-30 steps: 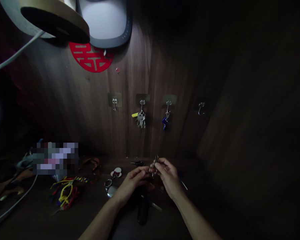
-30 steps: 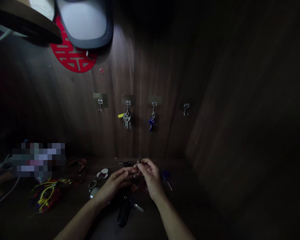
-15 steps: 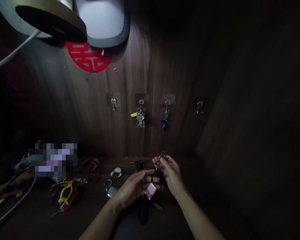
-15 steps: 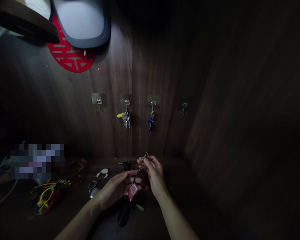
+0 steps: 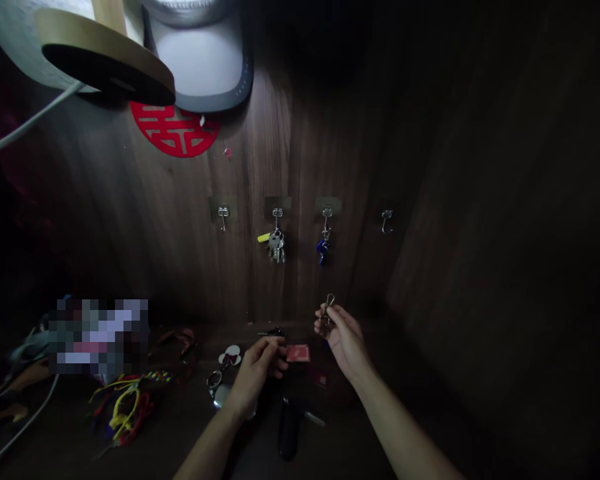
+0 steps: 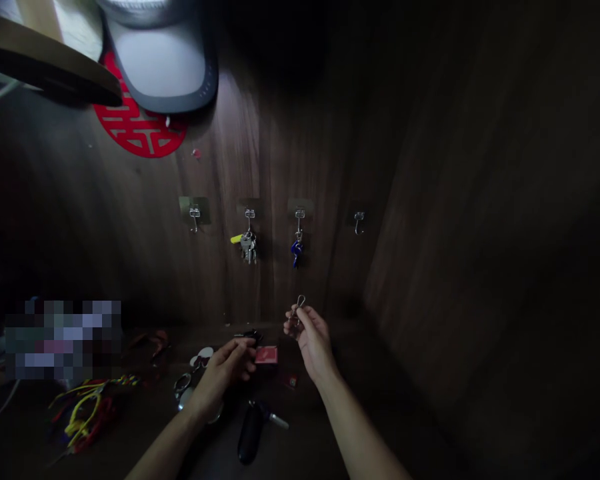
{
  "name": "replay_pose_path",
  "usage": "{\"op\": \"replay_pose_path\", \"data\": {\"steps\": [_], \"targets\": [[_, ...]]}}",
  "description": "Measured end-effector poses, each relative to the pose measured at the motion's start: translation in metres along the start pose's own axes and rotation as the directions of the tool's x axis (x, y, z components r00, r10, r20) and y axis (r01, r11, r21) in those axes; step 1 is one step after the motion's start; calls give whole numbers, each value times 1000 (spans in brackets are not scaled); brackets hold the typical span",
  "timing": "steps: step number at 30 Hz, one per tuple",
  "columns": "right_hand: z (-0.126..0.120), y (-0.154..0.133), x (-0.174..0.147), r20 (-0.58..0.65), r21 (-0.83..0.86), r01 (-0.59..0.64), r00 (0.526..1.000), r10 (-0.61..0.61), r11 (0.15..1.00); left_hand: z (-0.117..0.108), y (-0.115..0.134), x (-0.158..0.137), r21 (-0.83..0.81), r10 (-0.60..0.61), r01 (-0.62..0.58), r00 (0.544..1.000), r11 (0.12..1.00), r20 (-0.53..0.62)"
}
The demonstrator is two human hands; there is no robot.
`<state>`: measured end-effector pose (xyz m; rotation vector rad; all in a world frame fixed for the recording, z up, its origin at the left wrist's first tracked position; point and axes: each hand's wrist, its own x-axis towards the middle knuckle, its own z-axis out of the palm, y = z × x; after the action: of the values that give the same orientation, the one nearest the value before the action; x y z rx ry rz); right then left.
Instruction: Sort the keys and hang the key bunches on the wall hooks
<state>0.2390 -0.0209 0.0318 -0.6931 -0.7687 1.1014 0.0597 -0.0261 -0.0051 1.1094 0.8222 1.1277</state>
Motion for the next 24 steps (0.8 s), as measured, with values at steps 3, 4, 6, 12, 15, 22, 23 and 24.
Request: {"op": "replay_pose_path", "data": {"steps": [3, 4, 6, 12, 15, 22, 23, 24], "targets": [[8, -14, 10, -2, -34, 42, 999, -42, 999, -2, -1, 2, -24, 30, -32, 997, 999, -65], [12, -19, 14, -4, -46, 59, 998, -59, 997, -2, -1, 2, -17, 38, -39, 996, 999, -75], [21, -31, 23, -3, -74, 106, 994, -107, 992, -2, 0, 1, 19, 58, -57, 995, 998, -79], [48, -68, 52, 39, -158, 252, 968, -249, 955, 1, -3, 0, 172, 94, -97, 995, 980, 20], [57, -81, 64, 53, -170, 284, 959, -279, 944, 0, -8, 3, 188, 103, -110, 994, 976, 46], [67, -86, 82, 51, -188, 264, 964, -260, 946, -3, -15, 8, 241, 96, -111, 993, 964, 75], [66, -84, 84, 45, -188, 260, 966, -256, 947, -3, -15, 8, 240, 90, -104, 993, 965, 71], [66, -83, 85, 40, -187, 257, 966, -254, 948, -3, -15, 8, 235, 84, -98, 994, 967, 67]]}}
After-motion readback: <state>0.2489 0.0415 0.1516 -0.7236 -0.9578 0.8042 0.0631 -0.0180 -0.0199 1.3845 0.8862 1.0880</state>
